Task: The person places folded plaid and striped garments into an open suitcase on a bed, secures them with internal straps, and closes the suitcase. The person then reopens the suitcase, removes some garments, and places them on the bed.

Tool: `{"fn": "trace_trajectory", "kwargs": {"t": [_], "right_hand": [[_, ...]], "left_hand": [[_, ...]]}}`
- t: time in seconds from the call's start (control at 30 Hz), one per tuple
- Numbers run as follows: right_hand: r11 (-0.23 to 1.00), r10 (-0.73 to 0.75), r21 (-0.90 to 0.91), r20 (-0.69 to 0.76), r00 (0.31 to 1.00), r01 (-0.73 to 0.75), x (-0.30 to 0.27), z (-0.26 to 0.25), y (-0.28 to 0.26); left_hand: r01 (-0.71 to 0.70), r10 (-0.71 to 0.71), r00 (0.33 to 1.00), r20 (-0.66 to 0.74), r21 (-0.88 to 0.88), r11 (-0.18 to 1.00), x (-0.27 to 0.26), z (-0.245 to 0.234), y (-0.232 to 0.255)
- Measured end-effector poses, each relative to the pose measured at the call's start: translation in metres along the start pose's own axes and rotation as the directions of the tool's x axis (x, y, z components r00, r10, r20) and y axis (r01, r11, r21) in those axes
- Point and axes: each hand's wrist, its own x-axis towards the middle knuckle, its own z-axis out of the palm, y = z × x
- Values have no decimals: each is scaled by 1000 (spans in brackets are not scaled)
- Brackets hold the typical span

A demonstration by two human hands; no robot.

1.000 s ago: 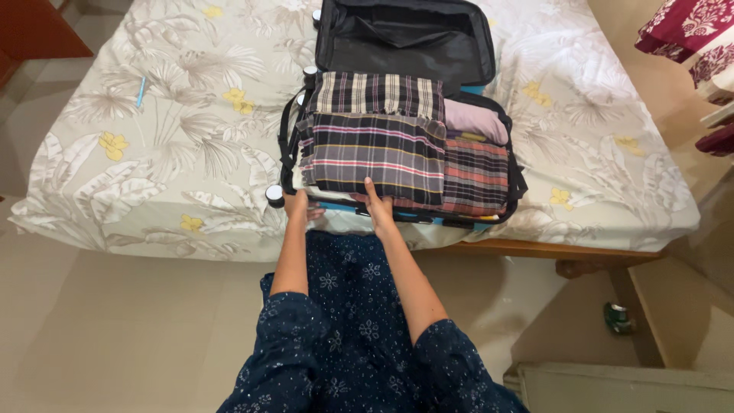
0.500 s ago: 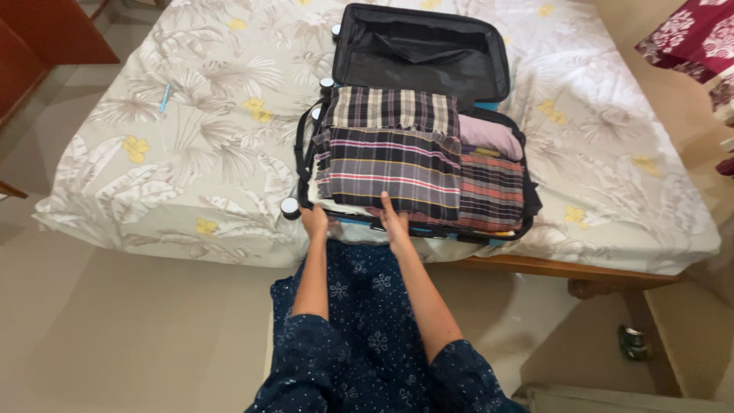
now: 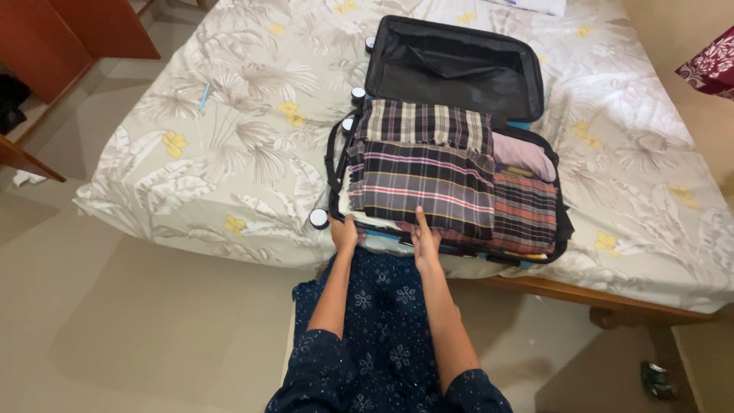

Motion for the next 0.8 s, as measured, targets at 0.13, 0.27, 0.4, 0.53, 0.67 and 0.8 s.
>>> {"fn": "trace_trajectory", "kwargs": {"t": [0.13, 0.27, 0.4, 0.53, 0.67, 0.8], "right_hand": [[968, 83, 235, 32, 996, -88, -3, 20, 1], [976, 71, 211, -35, 997, -62, 16, 40, 9], [979, 36, 206, -120, 992, -11, 30, 52, 19], [975, 63, 220, -261, 963, -4, 29, 63, 10], [984, 101, 174, -368, 924, -39, 16, 78, -17], [989, 19, 145, -316, 948, 29, -12, 84, -46]], "left_hand": [[83, -84, 996, 27, 37, 996, 0, -9, 4], [123, -137, 980, 147, 101, 987, 1, -17, 10], [159, -188, 963, 195, 153, 975, 1, -22, 13], [131, -161, 966, 200, 154, 979, 2, -20, 12], [154, -178, 965, 193, 132, 979, 3, -19, 10], [147, -162, 967, 198, 85, 985, 8, -17, 8]]}}
